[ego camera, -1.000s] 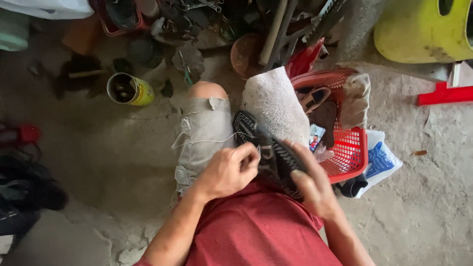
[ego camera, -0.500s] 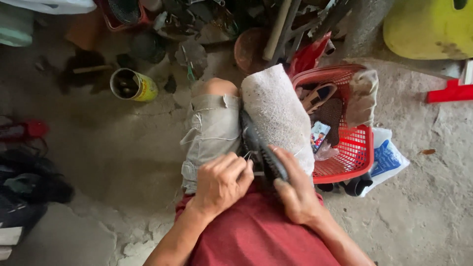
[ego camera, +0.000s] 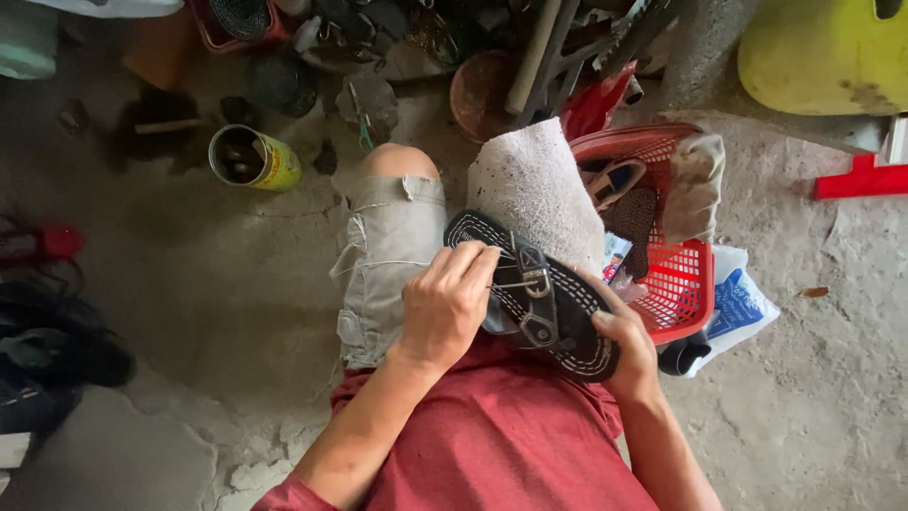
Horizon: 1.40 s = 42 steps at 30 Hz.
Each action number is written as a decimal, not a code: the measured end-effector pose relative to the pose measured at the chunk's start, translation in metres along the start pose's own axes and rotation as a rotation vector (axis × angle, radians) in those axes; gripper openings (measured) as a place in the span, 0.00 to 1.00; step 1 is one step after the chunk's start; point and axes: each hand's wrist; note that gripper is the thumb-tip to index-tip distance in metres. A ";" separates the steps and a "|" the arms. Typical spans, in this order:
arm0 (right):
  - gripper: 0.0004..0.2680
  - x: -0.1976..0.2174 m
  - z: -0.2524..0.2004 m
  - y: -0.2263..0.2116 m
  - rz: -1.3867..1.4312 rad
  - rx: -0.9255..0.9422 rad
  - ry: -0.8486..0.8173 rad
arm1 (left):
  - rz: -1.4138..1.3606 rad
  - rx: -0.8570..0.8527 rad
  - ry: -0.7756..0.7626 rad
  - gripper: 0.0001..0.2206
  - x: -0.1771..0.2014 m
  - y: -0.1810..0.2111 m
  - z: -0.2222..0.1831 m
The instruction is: A person hand-sews the sole of a sandal using a needle and thread before picking up a black dress shoe.
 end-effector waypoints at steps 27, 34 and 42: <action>0.25 -0.013 0.001 -0.008 0.275 0.002 0.058 | -0.277 0.100 -0.147 0.02 0.008 0.014 0.025; 0.26 -0.026 -0.024 -0.008 -0.625 0.223 -0.153 | -0.927 0.248 -0.347 0.03 0.059 -0.033 0.016; 0.22 -0.039 -0.031 -0.004 -0.917 0.675 -0.490 | -1.132 0.825 -0.148 0.13 0.119 -0.150 -0.064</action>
Point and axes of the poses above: each hand's wrist, its own z-axis towards the middle knuckle, its own x-axis out of the back of the hand, y = z × x, and after that the axes turned 12 degrees about z, right-handed
